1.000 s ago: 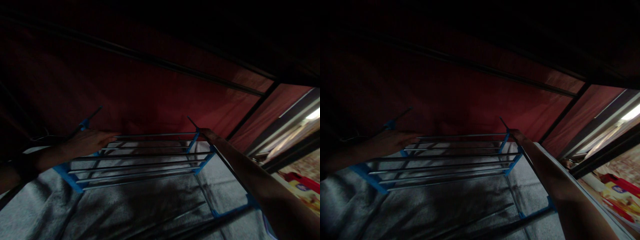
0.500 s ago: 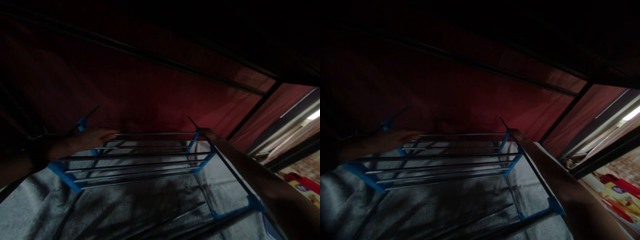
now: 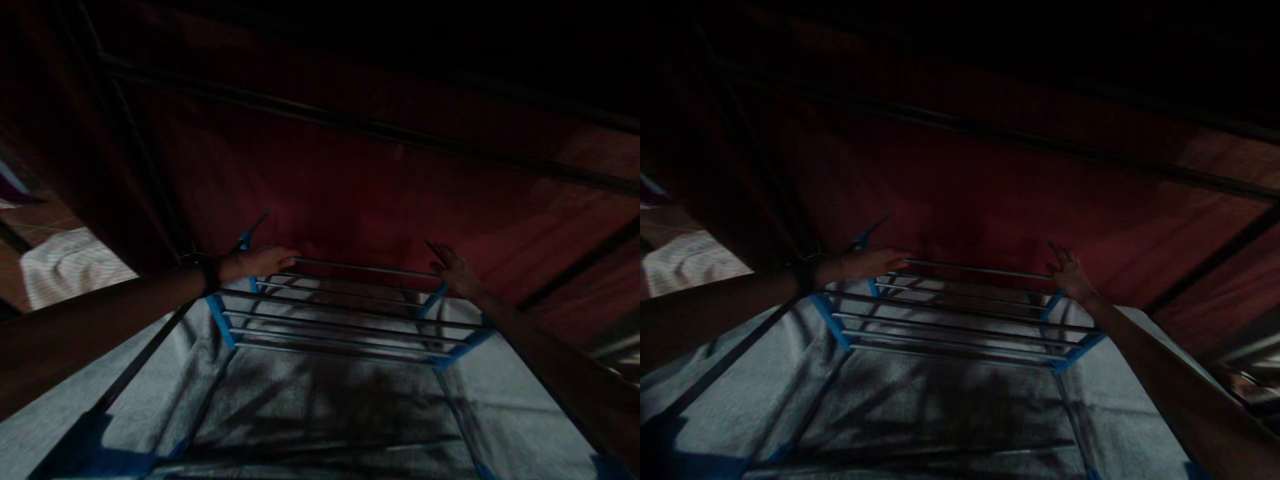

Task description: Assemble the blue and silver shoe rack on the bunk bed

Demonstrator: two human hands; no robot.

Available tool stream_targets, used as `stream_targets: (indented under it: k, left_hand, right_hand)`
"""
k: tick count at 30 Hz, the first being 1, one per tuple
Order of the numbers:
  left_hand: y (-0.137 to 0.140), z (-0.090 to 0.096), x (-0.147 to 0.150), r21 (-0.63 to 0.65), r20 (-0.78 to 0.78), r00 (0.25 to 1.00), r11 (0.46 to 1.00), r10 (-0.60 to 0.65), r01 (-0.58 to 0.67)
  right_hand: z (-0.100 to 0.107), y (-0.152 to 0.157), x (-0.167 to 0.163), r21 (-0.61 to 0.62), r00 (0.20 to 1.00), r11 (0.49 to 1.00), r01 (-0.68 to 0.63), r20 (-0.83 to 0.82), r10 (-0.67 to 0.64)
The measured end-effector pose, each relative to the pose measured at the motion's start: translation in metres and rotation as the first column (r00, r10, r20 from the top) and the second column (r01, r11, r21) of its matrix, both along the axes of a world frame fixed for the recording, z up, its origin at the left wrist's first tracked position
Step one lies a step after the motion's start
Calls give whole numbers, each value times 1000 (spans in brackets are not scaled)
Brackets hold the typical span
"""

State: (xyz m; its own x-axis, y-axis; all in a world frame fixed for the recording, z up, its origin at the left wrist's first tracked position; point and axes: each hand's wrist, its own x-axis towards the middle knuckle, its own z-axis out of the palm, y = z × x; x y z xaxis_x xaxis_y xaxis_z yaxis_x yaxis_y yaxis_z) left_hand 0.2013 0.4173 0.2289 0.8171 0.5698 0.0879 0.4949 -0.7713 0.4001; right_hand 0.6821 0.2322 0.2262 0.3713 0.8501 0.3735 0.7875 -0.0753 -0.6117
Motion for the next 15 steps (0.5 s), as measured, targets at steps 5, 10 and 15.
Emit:
stream_targets:
  k: [5, 10, 15]
  left_hand:
    - [0, 11, 9, 28, -49, 997, 998, -56, 57]
    - [-3, 13, 11, -80, -37, 999, 996, -39, 36]
    - [15, 37, -20, -165, 302, 927, 970, 221, -177]
  right_hand:
    - [-15, 38, -87, -222, 835, 901, -373, 343, 430]
    - [-34, 71, -154, -279, 742, 853, -441, 422, 521]
    - [-46, 82, -149, -161, 735, 870, -467, 476, 483]
